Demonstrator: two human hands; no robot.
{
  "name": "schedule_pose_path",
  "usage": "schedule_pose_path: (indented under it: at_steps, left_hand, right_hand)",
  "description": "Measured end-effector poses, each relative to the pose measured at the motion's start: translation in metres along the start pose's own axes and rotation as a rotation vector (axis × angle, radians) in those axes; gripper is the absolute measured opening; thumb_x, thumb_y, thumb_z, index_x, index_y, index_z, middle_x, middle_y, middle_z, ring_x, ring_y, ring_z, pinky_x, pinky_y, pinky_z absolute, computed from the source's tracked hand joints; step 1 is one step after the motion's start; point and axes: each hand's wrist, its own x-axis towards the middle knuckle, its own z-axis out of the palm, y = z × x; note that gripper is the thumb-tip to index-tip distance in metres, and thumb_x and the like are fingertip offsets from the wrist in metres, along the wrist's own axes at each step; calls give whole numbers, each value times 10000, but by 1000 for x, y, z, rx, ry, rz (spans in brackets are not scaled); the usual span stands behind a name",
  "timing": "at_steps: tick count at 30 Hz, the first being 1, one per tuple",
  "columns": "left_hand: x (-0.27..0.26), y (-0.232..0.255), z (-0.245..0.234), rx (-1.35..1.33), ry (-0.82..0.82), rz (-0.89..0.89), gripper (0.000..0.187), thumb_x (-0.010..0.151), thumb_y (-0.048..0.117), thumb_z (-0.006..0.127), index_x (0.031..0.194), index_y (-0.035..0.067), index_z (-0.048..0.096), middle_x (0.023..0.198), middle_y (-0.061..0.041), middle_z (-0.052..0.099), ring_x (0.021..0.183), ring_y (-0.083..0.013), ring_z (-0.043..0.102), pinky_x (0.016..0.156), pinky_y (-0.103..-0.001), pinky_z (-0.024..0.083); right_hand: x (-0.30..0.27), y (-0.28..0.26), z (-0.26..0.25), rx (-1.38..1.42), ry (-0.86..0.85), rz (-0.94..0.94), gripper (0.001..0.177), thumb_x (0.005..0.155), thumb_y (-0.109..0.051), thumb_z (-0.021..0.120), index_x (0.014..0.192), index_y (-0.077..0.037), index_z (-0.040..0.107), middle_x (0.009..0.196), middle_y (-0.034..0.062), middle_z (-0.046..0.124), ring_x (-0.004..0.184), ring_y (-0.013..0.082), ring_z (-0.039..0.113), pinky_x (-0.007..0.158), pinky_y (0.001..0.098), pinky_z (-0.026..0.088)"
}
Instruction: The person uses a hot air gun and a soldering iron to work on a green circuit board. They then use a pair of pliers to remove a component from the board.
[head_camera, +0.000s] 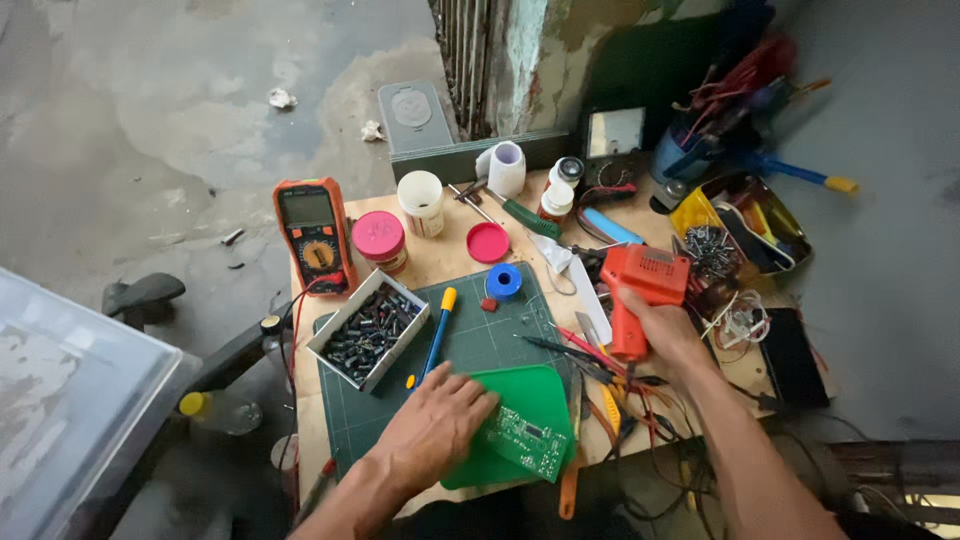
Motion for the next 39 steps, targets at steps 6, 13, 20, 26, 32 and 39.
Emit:
schedule_pose_path:
  at_steps: [6, 13, 20, 26, 32, 39]
  left_hand:
    - [-19, -10, -18, -67, -72, -33, 476, 740, 172, 794, 1179, 148, 614, 1113, -104, 677, 1031, -365, 660, 788, -560, 569]
    - [-46, 28, -138, -809, -13, -629, 847, 925, 615, 690, 1625, 159, 554, 1681, -81, 606, 1503, -255, 650, 1231, -445, 542]
    - [-25, 78, -216, -1798, 211, -764, 645, 1088, 363, 481, 1618, 10, 583, 1380, -253, 740, 1107, -308, 674, 948, -434, 544]
    - [-7, 117, -223, -2075, 395, -723, 607, 1138, 408, 460, 1570, 16, 624, 1332, -288, 755, 955, -277, 671, 863, -402, 536]
    - [-5, 147, -227, -2155, 473, -630, 647, 1133, 415, 466, 1621, 12, 602, 1376, -291, 764, 894, -248, 705, 738, -360, 576]
    - [-13, 149, -210, -2163, 486, -532, 618, 1126, 388, 513, 1568, -36, 603, 1350, -269, 773, 965, -273, 765, 776, -365, 667]
  right_hand:
    - [-93, -51, -47, -764, 204, -212, 650, 1099, -672, 501, 1376, -143, 758, 1129, 126, 778, 983, 278, 728, 901, 433, 569]
    - [-257, -99, -76, -481, 216, -381, 303, 1104, -250, 680, 1235, -39, 853, 1060, 143, 907, 987, 215, 839, 985, 318, 563]
    - [-205, -32, -111, -597, 39, -216, 382, 1050, -349, 681, 1125, -66, 926, 1229, 156, 922, 1010, 285, 874, 1008, 425, 641]
    - [-34, 116, -85, -1032, -177, -441, 384, 987, -470, 654, 1290, -310, 829, 1304, -50, 852, 1141, 170, 808, 949, 357, 574]
    - [30, 165, -46, -1302, -38, -827, 411, 984, -305, 661, 1377, -187, 642, 1314, 118, 674, 1261, 362, 641, 999, 509, 541]
    - [33, 146, -46, -1258, -5, -798, 353, 968, -387, 655, 1264, -220, 747, 1407, 167, 665, 1293, 417, 670, 994, 556, 613]
